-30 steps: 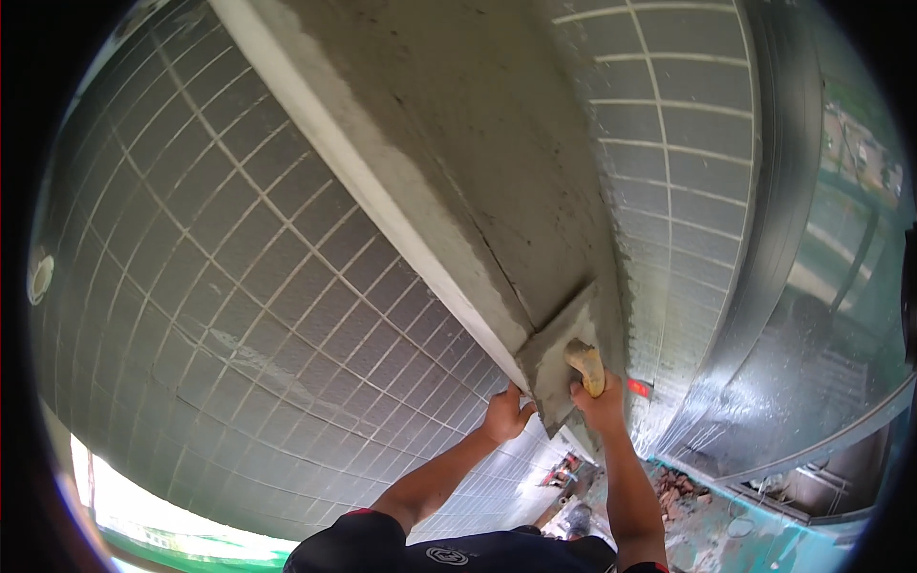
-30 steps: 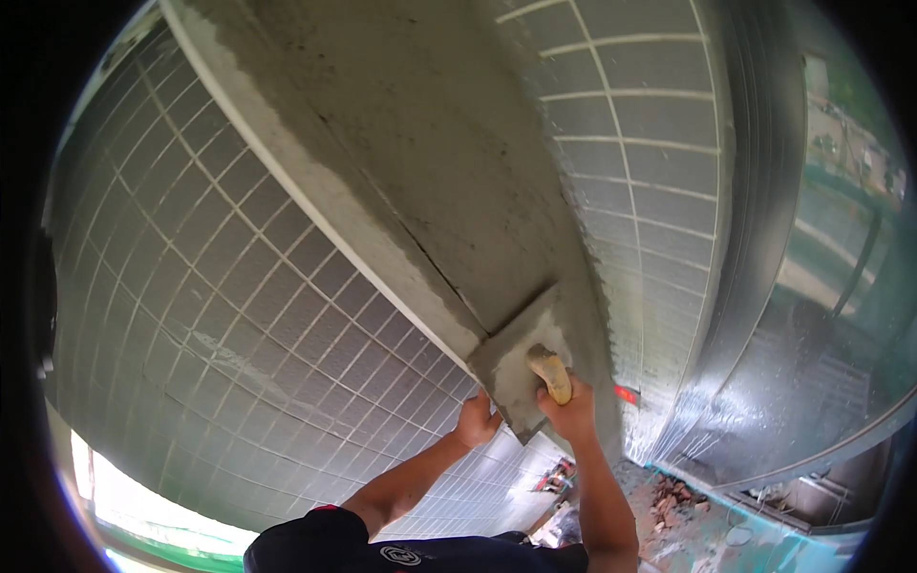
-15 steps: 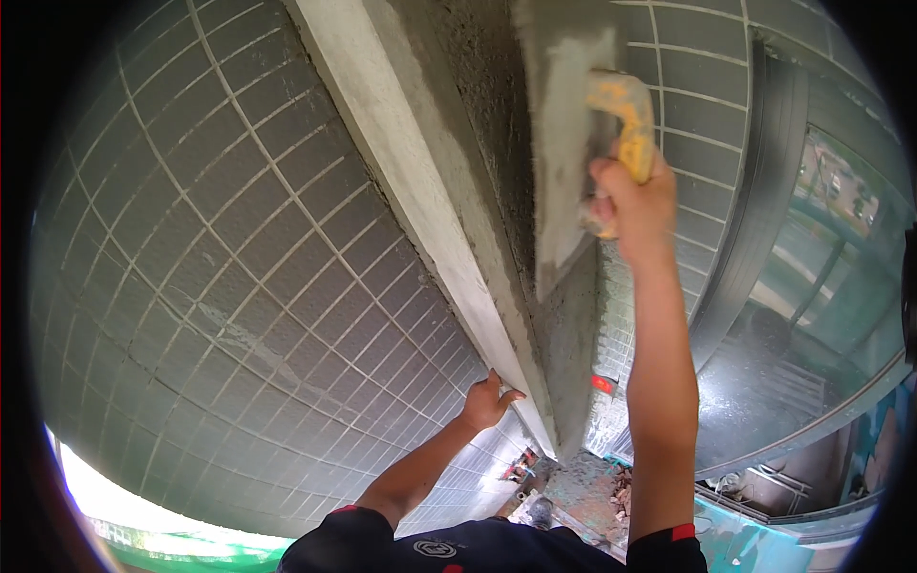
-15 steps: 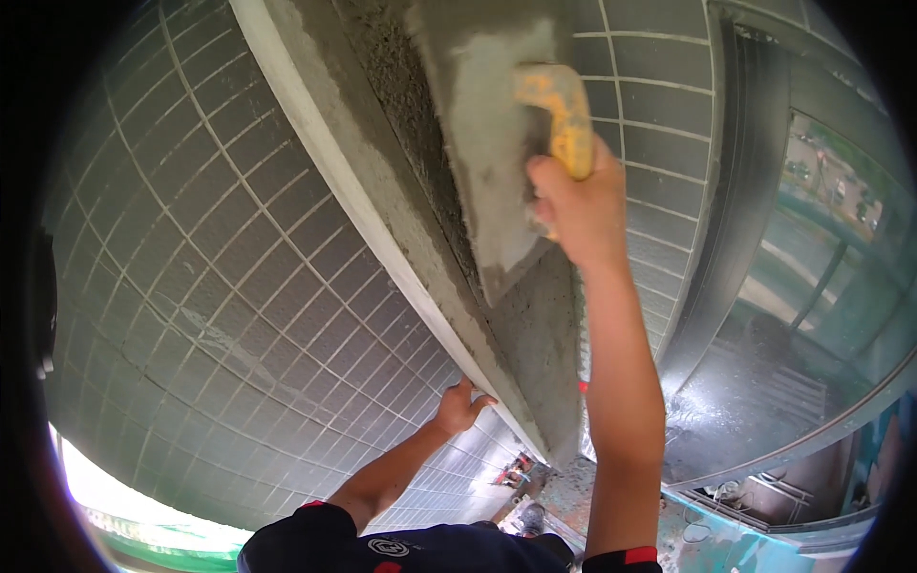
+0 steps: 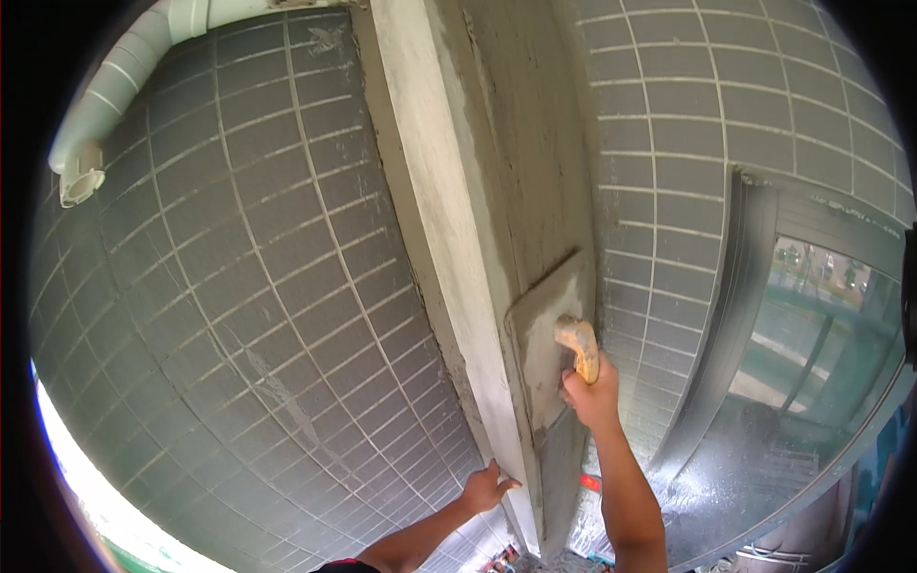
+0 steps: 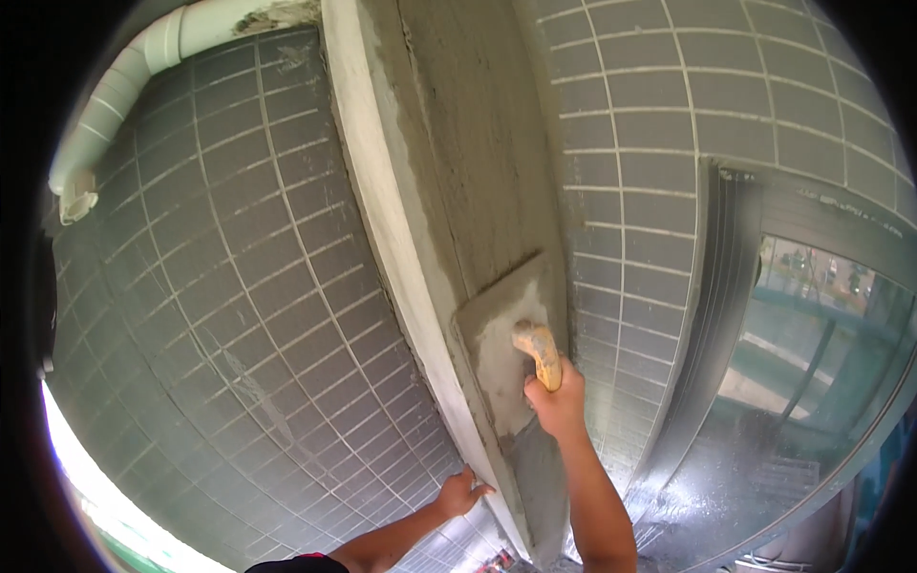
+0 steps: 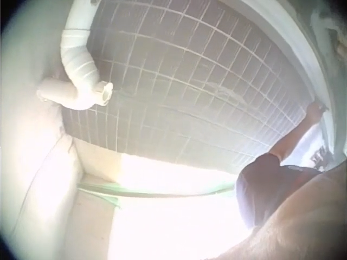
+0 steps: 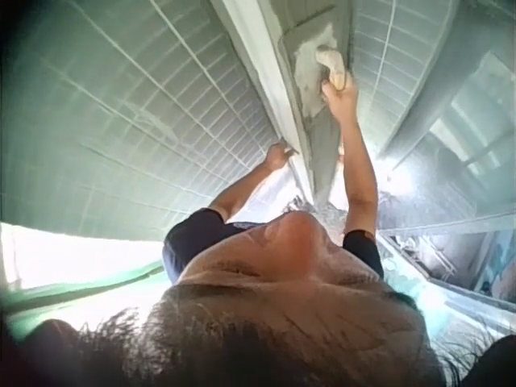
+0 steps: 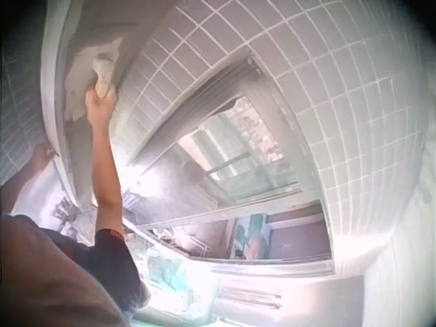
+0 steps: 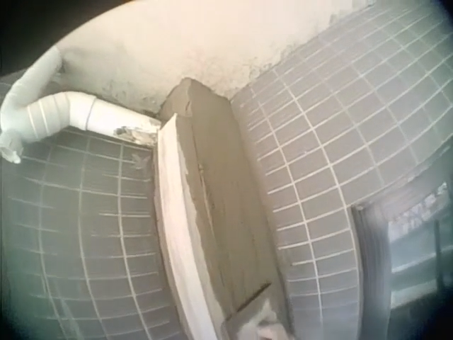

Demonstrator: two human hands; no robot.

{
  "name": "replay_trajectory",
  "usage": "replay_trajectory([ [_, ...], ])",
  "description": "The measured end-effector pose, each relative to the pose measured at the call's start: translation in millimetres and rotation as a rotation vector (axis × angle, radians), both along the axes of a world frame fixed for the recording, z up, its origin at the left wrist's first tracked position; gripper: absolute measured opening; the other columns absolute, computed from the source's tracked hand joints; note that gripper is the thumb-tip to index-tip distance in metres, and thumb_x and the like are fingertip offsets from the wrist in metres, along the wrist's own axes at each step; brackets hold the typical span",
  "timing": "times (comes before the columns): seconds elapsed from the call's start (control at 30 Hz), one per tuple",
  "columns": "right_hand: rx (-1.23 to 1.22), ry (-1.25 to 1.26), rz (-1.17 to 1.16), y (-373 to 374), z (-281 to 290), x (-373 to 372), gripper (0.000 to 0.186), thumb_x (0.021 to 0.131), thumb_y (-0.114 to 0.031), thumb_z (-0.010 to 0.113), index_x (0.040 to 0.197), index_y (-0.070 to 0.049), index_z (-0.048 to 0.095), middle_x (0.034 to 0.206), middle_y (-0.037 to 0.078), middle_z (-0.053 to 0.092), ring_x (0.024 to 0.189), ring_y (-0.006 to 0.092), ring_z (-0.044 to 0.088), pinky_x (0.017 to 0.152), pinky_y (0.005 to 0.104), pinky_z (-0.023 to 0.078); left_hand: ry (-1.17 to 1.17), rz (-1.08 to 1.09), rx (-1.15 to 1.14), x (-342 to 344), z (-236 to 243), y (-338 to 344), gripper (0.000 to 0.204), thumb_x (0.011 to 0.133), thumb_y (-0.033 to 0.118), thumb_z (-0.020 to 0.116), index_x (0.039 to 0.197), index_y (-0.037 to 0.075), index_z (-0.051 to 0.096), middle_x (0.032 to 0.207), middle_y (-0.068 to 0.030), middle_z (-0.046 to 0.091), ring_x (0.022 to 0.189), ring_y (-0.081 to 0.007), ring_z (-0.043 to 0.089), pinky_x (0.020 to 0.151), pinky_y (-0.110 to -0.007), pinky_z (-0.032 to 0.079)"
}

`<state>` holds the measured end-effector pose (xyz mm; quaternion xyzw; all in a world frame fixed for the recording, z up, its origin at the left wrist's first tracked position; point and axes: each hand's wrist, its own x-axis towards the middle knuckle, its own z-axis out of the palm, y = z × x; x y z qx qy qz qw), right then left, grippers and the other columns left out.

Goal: The person applies plaster to a vertical corner of a wall using a trowel and a putty knife, smoothing the surface and ensuring a straight edge.

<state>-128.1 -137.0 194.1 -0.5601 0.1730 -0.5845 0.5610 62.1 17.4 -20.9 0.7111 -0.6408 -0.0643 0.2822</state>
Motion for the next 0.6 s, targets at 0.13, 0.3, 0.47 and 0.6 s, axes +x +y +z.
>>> replay_trajectory([
  [0.13,-0.127,-0.006,-0.107,-9.9,93.4,-11.5,0.025,0.073,-0.007,0.058,0.097,-0.001,0.057,0.064,0.001,0.052,0.049,0.0085,0.049,0.043,0.0262,0.04,-0.011,-0.051,-0.099,-10.0,4.9,-11.7,0.067,0.082,0.056,0.061,0.104,-0.005,0.043,0.074,-0.0225,0.063,0.066,-0.0411,0.063,0.058,-0.045,0.05],
  [0.3,-0.317,-0.024,-0.125,-24.6,189.2,-7.1,0.025,0.073,-0.01,0.057,0.097,-0.001,0.057,0.064,0.001,0.05,0.048,0.009,0.048,0.042,0.0271,0.039,0.014,-0.014,0.057,-2.5,-11.1,-17.2,0.074,0.081,0.055,0.063,0.115,-0.006,0.04,0.084,-0.0249,0.065,0.076,-0.0426,0.064,0.066,-0.047,0.051],
  [0.47,-0.418,-0.04,-0.139,-30.3,267.1,-5.4,0.026,0.074,-0.011,0.057,0.097,-0.001,0.056,0.063,0.002,0.05,0.045,0.0103,0.047,0.041,0.0272,0.039,0.001,0.043,-0.211,-1.0,-43.4,-24.3,0.064,0.081,0.043,0.068,0.128,0.004,0.05,0.066,-0.0174,0.063,0.058,-0.0332,0.062,0.057,-0.045,0.05],
  [0.6,-0.472,-0.079,-0.148,-37.1,320.0,-10.5,0.02,0.075,-0.011,0.058,0.092,-0.001,0.056,0.063,0.002,0.051,0.044,0.0104,0.045,0.04,0.027,0.037,0.031,-0.041,-0.041,-18.2,-7.6,-23.9,0.043,0.089,0.03,0.06,0.116,-0.004,0.053,0.073,-0.0182,0.064,0.065,-0.0318,0.063,0.058,-0.043,0.051],
])
